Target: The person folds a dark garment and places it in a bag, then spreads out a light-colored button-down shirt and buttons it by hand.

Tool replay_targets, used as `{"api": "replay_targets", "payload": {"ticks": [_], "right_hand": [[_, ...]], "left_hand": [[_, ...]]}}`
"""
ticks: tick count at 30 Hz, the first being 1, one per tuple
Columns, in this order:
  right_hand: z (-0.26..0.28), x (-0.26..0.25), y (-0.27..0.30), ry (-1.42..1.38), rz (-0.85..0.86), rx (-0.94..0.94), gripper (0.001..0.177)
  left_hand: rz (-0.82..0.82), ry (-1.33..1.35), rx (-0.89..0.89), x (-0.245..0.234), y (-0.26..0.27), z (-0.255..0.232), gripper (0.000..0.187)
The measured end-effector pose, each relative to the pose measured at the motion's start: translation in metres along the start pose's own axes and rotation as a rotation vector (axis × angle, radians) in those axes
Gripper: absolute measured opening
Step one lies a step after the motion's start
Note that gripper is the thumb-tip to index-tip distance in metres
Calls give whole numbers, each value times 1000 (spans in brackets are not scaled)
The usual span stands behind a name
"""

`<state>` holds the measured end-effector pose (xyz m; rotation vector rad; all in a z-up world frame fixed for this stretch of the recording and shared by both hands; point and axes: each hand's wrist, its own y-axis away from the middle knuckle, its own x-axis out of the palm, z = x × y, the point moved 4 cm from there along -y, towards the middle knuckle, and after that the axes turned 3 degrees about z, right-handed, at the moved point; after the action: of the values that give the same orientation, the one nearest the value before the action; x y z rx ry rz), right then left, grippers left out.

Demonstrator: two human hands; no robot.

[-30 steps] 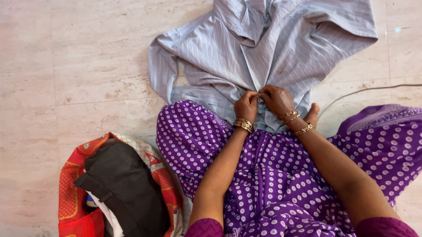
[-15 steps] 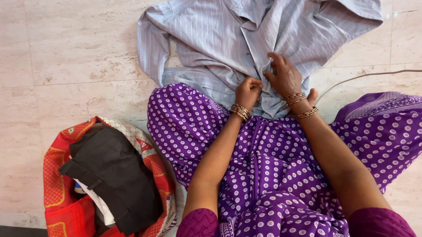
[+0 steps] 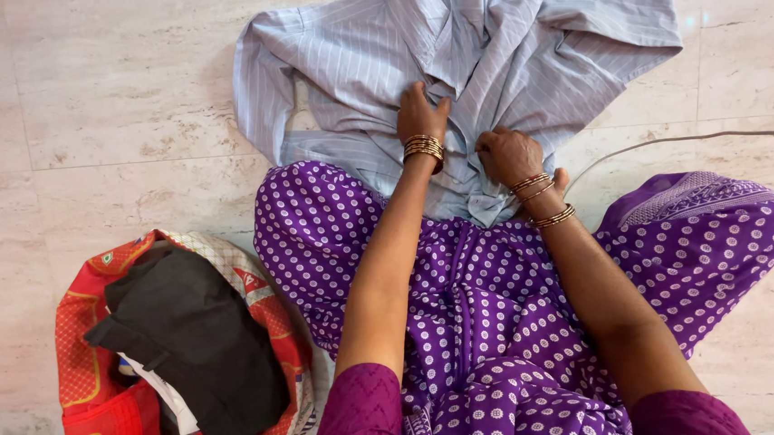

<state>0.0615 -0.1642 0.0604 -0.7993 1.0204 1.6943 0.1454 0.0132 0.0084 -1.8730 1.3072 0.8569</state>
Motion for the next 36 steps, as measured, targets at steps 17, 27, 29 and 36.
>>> {"api": "replay_targets", "payload": {"ticks": [17, 27, 29, 36], "right_hand": [[33, -20, -61, 90, -140, 33, 27], [15, -41, -80, -710, -114, -121, 14], [27, -22, -47, -337, -30, -174, 13], [38, -31, -10, -475, -150, -69, 41]], "left_hand": [[182, 658, -128, 34, 56, 60, 19], [280, 1024, -421, 57, 70, 74, 19], [361, 1080, -507, 59, 75, 78, 18], [343, 835, -202, 41, 89, 65, 14]]}}
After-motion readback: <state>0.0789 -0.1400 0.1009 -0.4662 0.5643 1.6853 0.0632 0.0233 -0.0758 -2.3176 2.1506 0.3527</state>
